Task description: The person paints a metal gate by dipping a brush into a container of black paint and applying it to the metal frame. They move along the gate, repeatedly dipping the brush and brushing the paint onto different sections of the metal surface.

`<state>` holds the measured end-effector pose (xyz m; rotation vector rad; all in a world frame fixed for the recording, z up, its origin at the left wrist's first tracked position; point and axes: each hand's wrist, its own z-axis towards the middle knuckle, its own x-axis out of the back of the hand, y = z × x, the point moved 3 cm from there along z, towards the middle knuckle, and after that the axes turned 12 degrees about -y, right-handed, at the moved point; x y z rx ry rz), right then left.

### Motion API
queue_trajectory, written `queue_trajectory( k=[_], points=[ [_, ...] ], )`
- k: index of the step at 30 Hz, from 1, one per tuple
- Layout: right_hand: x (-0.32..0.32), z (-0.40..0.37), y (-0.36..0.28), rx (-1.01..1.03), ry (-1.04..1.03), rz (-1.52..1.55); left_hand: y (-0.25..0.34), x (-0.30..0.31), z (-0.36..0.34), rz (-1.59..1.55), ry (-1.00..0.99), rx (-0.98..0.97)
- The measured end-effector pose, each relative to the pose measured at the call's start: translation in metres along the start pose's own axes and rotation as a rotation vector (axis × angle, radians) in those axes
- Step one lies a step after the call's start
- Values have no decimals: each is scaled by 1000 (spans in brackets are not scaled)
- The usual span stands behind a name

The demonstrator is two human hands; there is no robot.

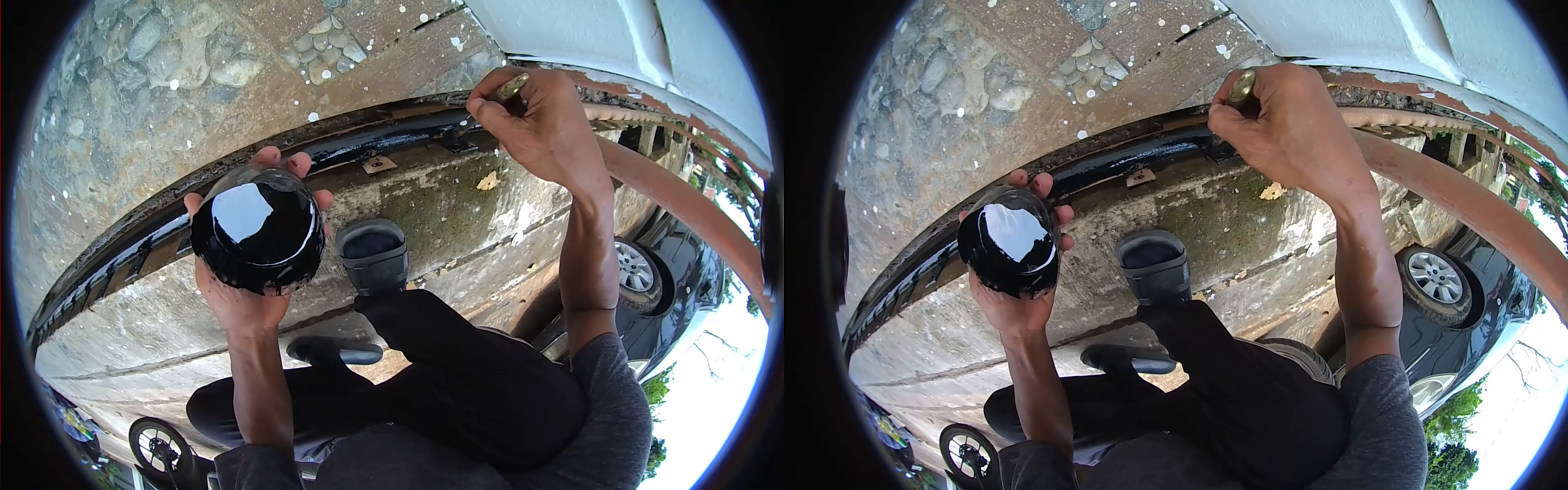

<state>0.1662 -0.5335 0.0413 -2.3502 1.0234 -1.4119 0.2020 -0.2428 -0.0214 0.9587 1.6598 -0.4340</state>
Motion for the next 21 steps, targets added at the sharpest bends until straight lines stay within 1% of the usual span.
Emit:
queue_trajectory(
  k=[1,2,5,6,9,12,15,16,19,21],
  points=[
    [-4,2,1,11,-27,-43,-1,0,0,6,-4,0],
    [-3,0,4,-13,-144,-18,-1,0,-1,13,-4,-1],
    [15,-10,-9,-63,8,66,0,-2,-2,1,13,11],
    [17,-9,-4,-24,30,85,1,-2,-2,13,4,2],
    [9,-8,-14,29,-29,72,0,-2,-1,34,-15,-15],
    [15,-8,-3,-16,84,20,-1,-1,-4,-10,-32,-10],
    [17,-8,-1,-44,45,17,-2,4,-3,-93,-92,9],
    [15,-8,2,-89,-16,-65,-3,4,-4,-92,-88,11],
    [13,-3,0,-37,106,10,-2,6,-7,-81,-81,6],
    [4,4,2,-6,83,24,-1,6,-6,-71,-82,-1]
  ],
)
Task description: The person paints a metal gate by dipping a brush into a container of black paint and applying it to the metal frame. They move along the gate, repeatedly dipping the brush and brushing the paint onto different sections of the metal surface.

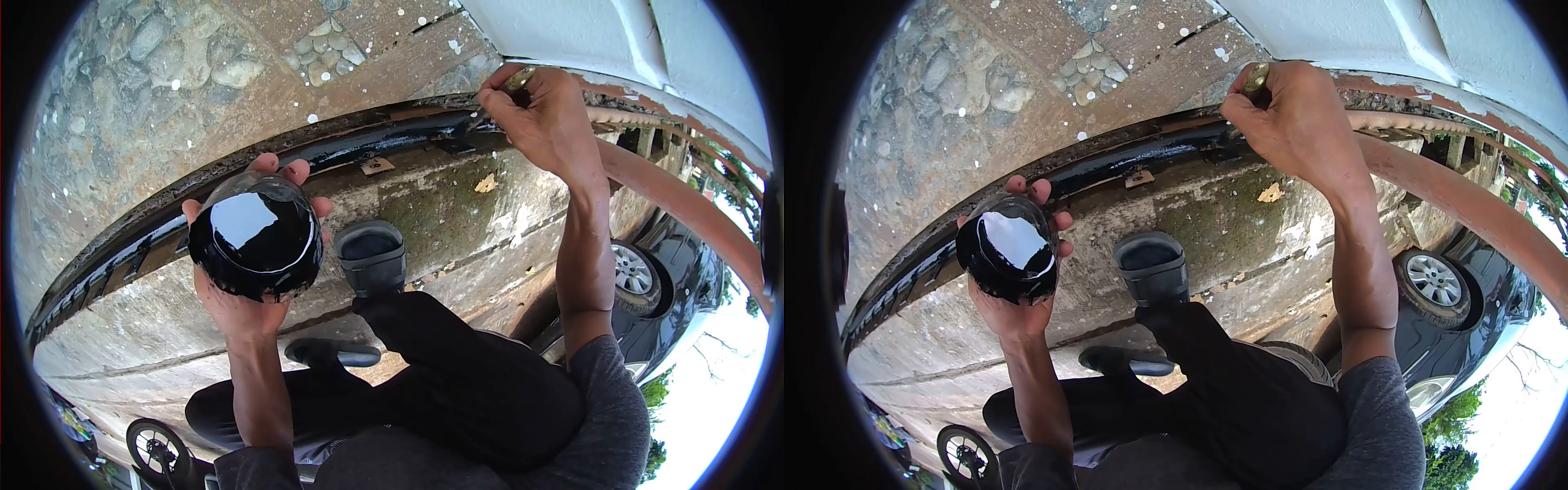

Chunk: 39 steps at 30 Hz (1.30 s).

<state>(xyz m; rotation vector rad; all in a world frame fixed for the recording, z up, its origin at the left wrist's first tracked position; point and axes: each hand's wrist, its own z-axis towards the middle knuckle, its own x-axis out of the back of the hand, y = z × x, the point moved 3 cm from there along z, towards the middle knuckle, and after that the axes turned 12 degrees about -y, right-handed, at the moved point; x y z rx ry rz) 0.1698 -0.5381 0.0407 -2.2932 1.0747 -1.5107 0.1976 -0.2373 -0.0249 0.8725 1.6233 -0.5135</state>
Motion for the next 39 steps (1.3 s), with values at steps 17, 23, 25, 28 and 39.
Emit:
queue_trajectory(
  k=[17,23,25,28,39],
  points=[
    [-15,16,36,-202,13,223,-2,-3,-1,-19,63,-2],
    [-10,22,45,-145,78,-97,0,-3,0,-3,55,4],
    [-6,19,31,-120,66,-152,1,-2,0,3,57,4],
    [-27,22,10,46,46,-319,-2,-3,0,-34,52,1],
    [-20,30,19,-59,10,-68,0,-6,-6,-12,65,-12]
  ],
)
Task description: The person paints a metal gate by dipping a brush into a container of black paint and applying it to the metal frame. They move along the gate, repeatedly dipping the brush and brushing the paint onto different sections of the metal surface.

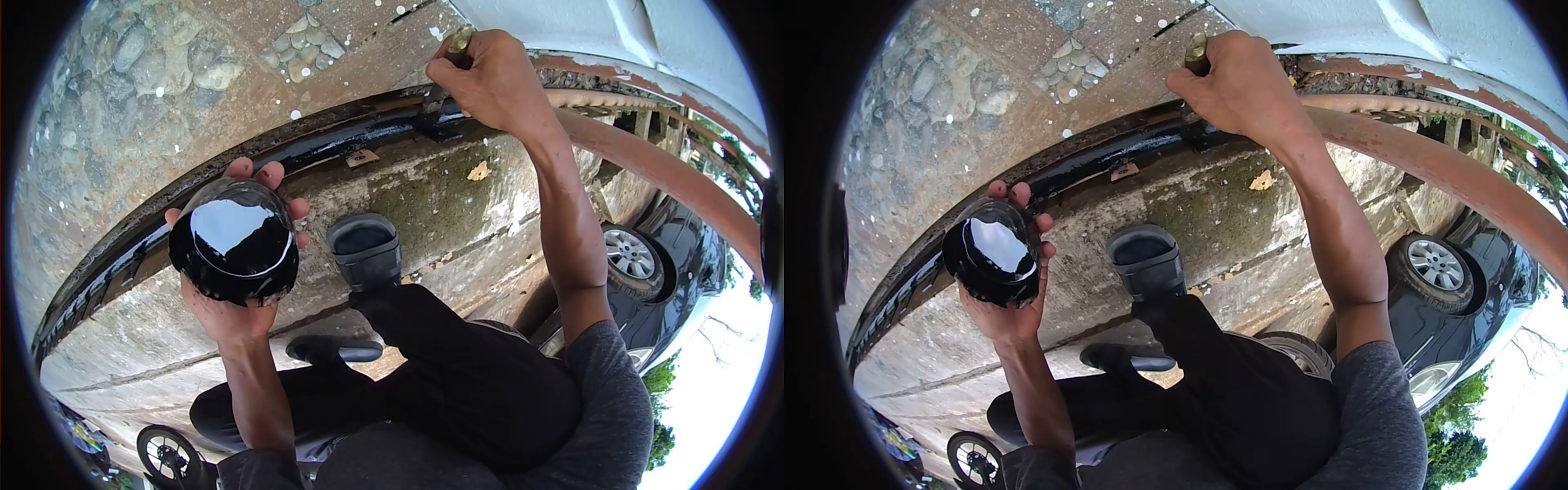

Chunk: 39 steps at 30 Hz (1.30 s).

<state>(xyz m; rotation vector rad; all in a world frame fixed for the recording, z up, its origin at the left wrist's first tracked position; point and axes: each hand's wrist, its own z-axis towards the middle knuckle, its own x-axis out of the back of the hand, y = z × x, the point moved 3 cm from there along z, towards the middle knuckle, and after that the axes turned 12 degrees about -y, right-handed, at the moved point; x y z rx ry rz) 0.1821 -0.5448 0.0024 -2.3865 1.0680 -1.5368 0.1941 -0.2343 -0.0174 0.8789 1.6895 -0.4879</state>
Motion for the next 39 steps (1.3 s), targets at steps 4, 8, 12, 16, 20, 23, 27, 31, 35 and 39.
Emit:
queue_trajectory(
  k=[4,8,12,16,20,23,27,31,35,39],
  points=[
    [9,1,3,-22,33,-161,1,-2,0,-3,-5,-8],
    [9,-2,-3,-53,13,-130,1,-4,-3,18,7,-20],
    [7,0,-2,15,44,-243,3,-4,-6,21,18,-13],
    [2,-5,-20,120,29,-210,6,-3,-13,40,34,-18],
    [-1,-8,-39,113,-56,268,12,4,-31,22,21,-49],
    [-22,-3,-45,101,-130,403,11,4,-40,-39,33,-68],
    [-42,7,-26,124,-145,214,9,7,-46,-66,58,-63],
    [-39,1,-31,87,-106,270,6,7,-44,-54,48,-65],
    [-37,-2,-41,88,-77,159,3,9,-44,-37,33,-63],
    [-43,3,-50,332,18,5,-2,12,-45,-27,40,-39]
  ],
)
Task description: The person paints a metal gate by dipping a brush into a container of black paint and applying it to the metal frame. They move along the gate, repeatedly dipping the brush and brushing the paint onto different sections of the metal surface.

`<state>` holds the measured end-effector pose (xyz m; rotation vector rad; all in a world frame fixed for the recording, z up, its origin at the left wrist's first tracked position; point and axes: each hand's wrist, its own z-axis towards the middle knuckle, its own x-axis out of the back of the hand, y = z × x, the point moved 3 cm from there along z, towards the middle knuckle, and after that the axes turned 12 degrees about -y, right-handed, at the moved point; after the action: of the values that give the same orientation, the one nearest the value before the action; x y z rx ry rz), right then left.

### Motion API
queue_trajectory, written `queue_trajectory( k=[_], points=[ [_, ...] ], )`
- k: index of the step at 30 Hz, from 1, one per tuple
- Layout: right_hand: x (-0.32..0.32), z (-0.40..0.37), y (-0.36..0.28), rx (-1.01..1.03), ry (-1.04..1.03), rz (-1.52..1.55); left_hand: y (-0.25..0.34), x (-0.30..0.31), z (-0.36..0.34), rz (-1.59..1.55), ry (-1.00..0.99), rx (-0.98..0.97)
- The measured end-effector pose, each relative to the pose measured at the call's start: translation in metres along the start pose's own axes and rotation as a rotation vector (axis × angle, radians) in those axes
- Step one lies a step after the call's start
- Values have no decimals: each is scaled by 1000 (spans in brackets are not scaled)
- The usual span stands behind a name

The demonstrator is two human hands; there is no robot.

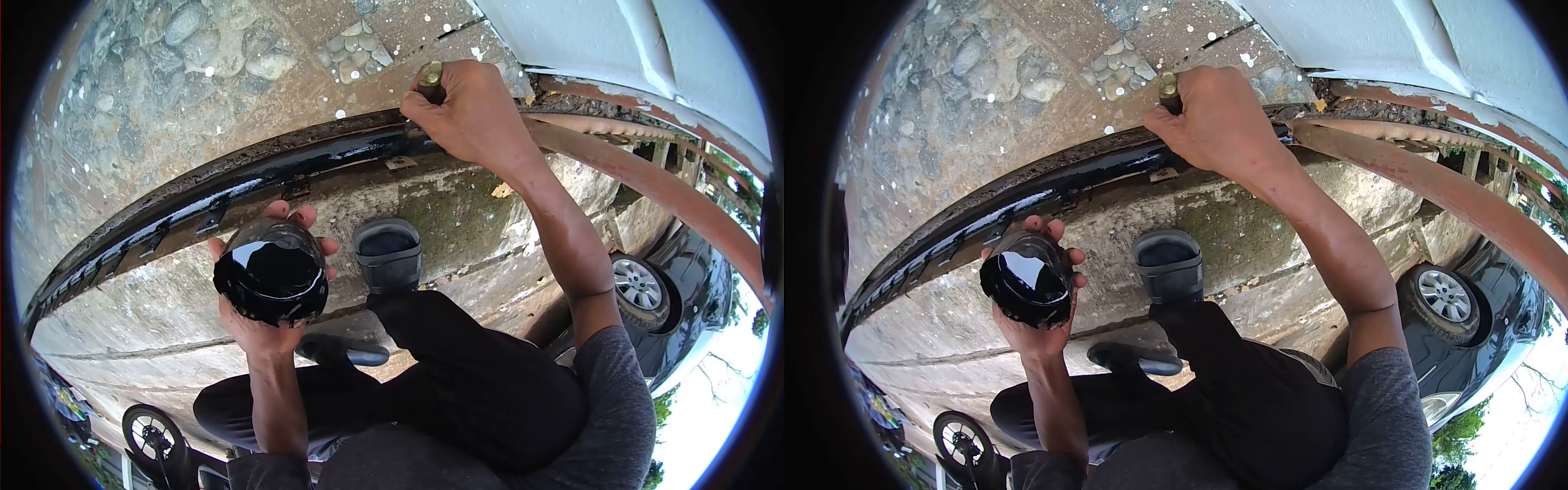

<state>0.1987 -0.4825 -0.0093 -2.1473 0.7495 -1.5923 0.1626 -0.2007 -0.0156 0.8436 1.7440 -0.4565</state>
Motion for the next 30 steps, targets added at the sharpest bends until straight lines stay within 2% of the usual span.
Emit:
queue_trajectory(
  k=[3,6,9,12,13,16,19,22,26,27,30],
  points=[
    [0,3,-1,-41,-50,86,-1,0,-3,-19,21,5],
    [6,5,-6,-197,-194,193,-3,2,-1,-29,3,8],
    [5,-3,-9,-75,-220,328,-4,-1,0,-44,-6,6],
    [21,-7,-13,-164,-190,287,-3,2,2,-38,8,6],
    [21,-5,-15,-61,-125,344,-3,3,2,-32,17,10],
    [8,-6,-23,-16,-234,317,-4,2,4,-29,36,13],
    [25,-13,-23,-189,-307,300,-3,2,5,-47,31,21],
    [24,-11,-35,-43,-201,352,-4,2,9,-73,6,21],
    [24,-19,-36,-7,-221,406,-4,0,7,-84,28,21],
    [30,-22,-31,-92,-188,462,-3,0,7,-68,36,22],
    [26,-18,-30,-61,-94,497,-1,0,10,-58,9,19]
  ],
)
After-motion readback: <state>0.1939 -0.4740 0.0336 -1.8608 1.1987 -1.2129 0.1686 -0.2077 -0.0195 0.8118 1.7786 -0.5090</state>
